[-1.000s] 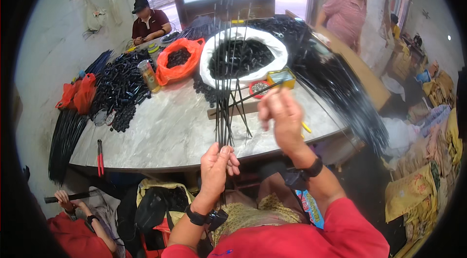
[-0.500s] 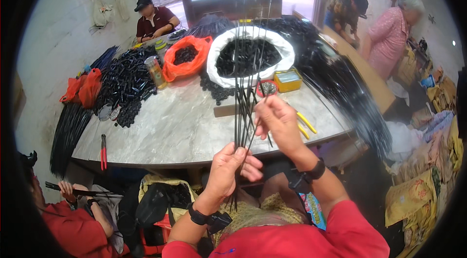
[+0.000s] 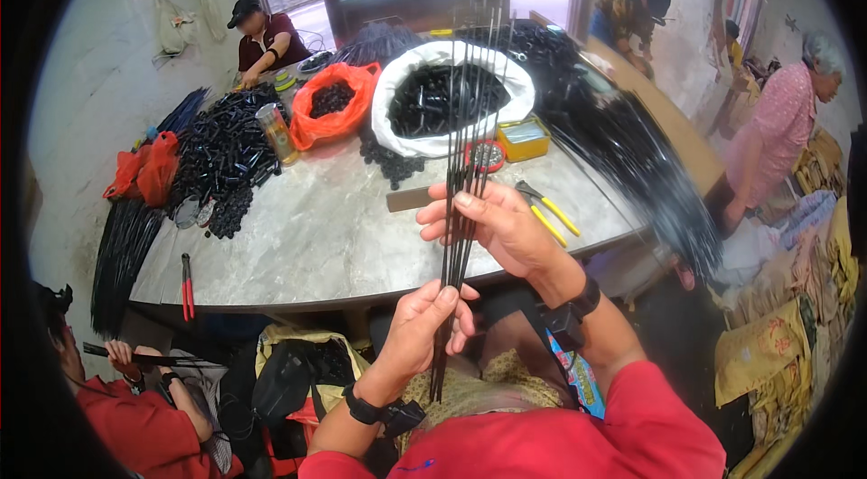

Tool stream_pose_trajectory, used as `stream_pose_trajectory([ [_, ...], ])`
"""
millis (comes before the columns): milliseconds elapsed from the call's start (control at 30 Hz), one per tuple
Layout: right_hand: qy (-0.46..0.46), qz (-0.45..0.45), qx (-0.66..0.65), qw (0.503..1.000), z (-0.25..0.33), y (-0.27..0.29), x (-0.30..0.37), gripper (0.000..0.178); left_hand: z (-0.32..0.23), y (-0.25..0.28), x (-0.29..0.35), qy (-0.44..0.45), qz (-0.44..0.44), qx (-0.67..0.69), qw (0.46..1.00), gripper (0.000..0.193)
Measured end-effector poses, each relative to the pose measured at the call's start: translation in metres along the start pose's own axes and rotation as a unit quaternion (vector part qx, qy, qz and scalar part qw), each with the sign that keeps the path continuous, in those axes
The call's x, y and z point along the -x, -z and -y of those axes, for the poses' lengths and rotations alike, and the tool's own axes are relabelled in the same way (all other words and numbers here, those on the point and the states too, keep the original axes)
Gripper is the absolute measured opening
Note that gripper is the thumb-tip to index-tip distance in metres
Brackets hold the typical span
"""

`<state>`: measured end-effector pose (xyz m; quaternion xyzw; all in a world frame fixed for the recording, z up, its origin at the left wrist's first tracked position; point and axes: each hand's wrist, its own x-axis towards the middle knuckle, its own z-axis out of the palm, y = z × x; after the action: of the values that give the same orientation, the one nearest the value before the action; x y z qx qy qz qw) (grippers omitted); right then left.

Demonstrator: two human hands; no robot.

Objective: Assembling umbrella ribs and frames using pliers and metal pins in a workshop setting.

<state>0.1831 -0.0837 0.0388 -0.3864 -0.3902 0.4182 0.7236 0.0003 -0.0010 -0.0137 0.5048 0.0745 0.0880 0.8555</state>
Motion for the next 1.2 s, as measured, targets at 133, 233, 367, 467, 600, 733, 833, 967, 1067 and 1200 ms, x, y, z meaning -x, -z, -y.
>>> stream_pose_trajectory([
  [133,0.004,0.029,0.003,1.0,0.0,-0.005,0.005,0.044,-0.008,-0.008,0.002,0.016,-0.011,-0.011,1.0,0.03],
  [233,0.011,0.029,0.021,0.999,0.001,-0.008,0.009,0.045,-0.017,-0.011,-0.003,0.003,-0.022,-0.028,0.999,0.033],
  [367,0.01,0.007,0.016,1.0,-0.002,-0.009,0.014,0.045,-0.022,-0.008,-0.002,0.008,0.016,-0.076,0.997,0.035],
  [467,0.005,-0.01,0.01,1.0,-0.007,-0.011,0.021,0.041,-0.02,-0.016,-0.002,0.0,0.007,-0.057,0.998,0.034],
  [600,0.037,-0.013,0.013,0.999,-0.008,-0.017,0.032,0.036,-0.027,-0.021,0.003,0.004,-0.002,-0.082,0.997,0.03],
  [733,0.025,-0.039,0.064,0.997,-0.004,-0.025,0.04,0.032,-0.024,-0.025,0.01,-0.023,-0.01,-0.132,0.991,0.026],
  [833,0.033,-0.055,0.073,0.995,0.0,-0.036,0.047,0.03,-0.018,-0.025,0.014,-0.064,-0.013,-0.169,0.984,0.024],
  [967,0.072,-0.076,0.068,0.992,-0.004,-0.038,0.049,0.028,-0.014,-0.031,0.018,-0.155,-0.068,-0.319,0.932,0.023],
  [1067,0.065,-0.089,0.123,0.986,-0.001,-0.038,0.051,0.027,-0.014,-0.036,0.018,-0.175,-0.076,-0.4,0.896,0.025],
  [1200,0.061,-0.099,0.099,0.988,-0.007,-0.031,0.046,0.028,-0.019,-0.037,0.016,-0.16,-0.059,-0.366,0.915,0.03],
])
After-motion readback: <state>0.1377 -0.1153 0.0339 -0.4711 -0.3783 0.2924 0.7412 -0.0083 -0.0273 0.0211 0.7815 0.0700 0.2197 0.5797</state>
